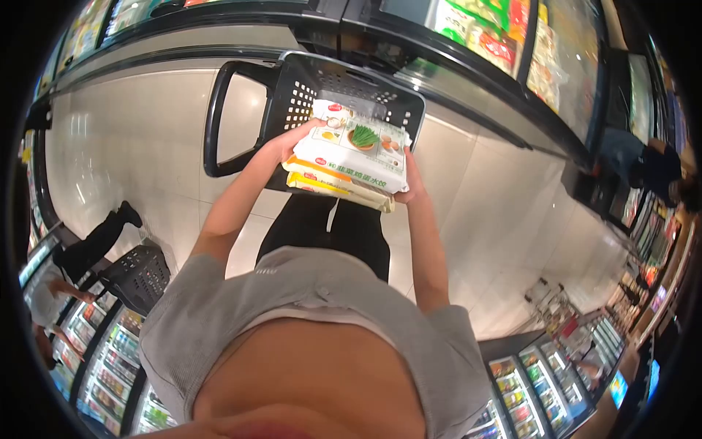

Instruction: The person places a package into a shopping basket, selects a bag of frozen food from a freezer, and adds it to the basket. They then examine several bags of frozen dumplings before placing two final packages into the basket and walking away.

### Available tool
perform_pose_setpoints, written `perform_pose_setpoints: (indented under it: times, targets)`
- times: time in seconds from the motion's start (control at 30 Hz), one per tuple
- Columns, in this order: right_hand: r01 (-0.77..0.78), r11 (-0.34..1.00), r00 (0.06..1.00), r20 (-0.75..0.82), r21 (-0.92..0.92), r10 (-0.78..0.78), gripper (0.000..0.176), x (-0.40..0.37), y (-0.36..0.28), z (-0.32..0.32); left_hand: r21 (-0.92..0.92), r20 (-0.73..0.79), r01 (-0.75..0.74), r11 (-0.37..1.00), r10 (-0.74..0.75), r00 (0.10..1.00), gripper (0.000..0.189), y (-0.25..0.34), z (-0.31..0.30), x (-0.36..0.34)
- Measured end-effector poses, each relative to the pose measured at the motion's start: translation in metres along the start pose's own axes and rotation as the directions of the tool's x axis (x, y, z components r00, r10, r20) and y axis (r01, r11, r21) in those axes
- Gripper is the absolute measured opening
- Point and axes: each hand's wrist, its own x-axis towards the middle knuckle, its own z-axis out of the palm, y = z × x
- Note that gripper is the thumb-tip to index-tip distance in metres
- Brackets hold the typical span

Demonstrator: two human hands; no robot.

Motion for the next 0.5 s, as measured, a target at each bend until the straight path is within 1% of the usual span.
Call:
perform_pose_setpoints:
  times: [0.03, 0.1, 0.2, 0.23, 0.27, 0.3, 0.33, 0.37, 0.4, 0.43, 0.47, 0.5]
  targets:
    - [-0.035, 0.999, 0.999, -0.021, 0.012, 0.035, 0.065, 0.019, -0.005, -0.015, -0.025, -0.02, -0.016, 1.0, 0.015, 1.0, 0.057, 0.004, -0.005, 0.013]
    - [-0.118, 0.992, 0.993, 0.026, 0.047, 0.117, 0.065, 0.05, -0.017, -0.04, -0.068, -0.066, -0.027, 0.997, 0.022, 0.998, 0.055, 0.0, -0.026, 0.046]
    - [-0.139, 0.989, 0.99, 0.043, 0.053, 0.137, 0.069, 0.096, -0.034, -0.065, -0.046, -0.127, 0.027, 0.999, -0.032, 0.991, 0.052, 0.011, -0.061, 0.106]
    - [-0.107, 0.989, 0.993, 0.069, 0.101, 0.1, 0.069, 0.115, -0.039, -0.08, -0.043, -0.134, 0.067, 0.997, -0.072, 0.988, 0.052, 0.012, -0.076, 0.129]
    - [-0.124, 0.987, 0.991, 0.069, 0.104, 0.118, 0.069, 0.134, -0.043, -0.095, -0.058, -0.042, 0.04, 0.997, -0.042, 0.998, 0.055, 0.009, -0.095, 0.153]
    - [-0.139, 0.986, 0.989, 0.07, 0.095, 0.132, 0.068, 0.156, -0.053, -0.11, -0.043, -0.086, 0.04, 0.998, -0.043, 0.995, 0.057, 0.012, -0.111, 0.177]
    - [-0.083, 0.995, 0.996, -0.024, 0.06, 0.085, 0.066, 0.175, -0.057, -0.119, -0.028, -0.14, 0.035, 0.999, -0.038, 0.989, 0.059, 0.016, -0.115, 0.186]
    - [-0.076, 0.997, 0.996, -0.038, 0.028, 0.077, 0.065, 0.196, -0.06, -0.128, -0.017, -0.191, 0.033, 0.999, -0.036, 0.981, 0.061, 0.02, -0.12, 0.196]
    - [-0.065, 0.998, 0.997, -0.037, 0.021, 0.065, 0.065, 0.221, -0.064, -0.142, -0.003, -0.191, 0.034, 0.999, -0.034, 0.981, 0.062, 0.021, -0.149, 0.222]
    - [-0.054, 0.998, 0.998, -0.036, 0.015, 0.055, 0.065, 0.246, -0.065, -0.154, 0.014, -0.221, 0.049, 0.999, -0.045, 0.974, 0.062, 0.026, -0.156, 0.228]
    - [-0.067, 0.998, 0.997, -0.026, 0.012, 0.067, 0.066, 0.268, -0.065, -0.166, -0.018, -0.222, 0.031, 0.999, -0.034, 0.974, 0.063, 0.026, -0.168, 0.238]
    - [-0.067, 0.998, 0.994, -0.092, -0.02, 0.065, 0.067, 0.283, -0.065, -0.164, -0.048, -0.226, 0.008, 0.999, -0.018, 0.974, 0.065, 0.027, -0.182, 0.248]
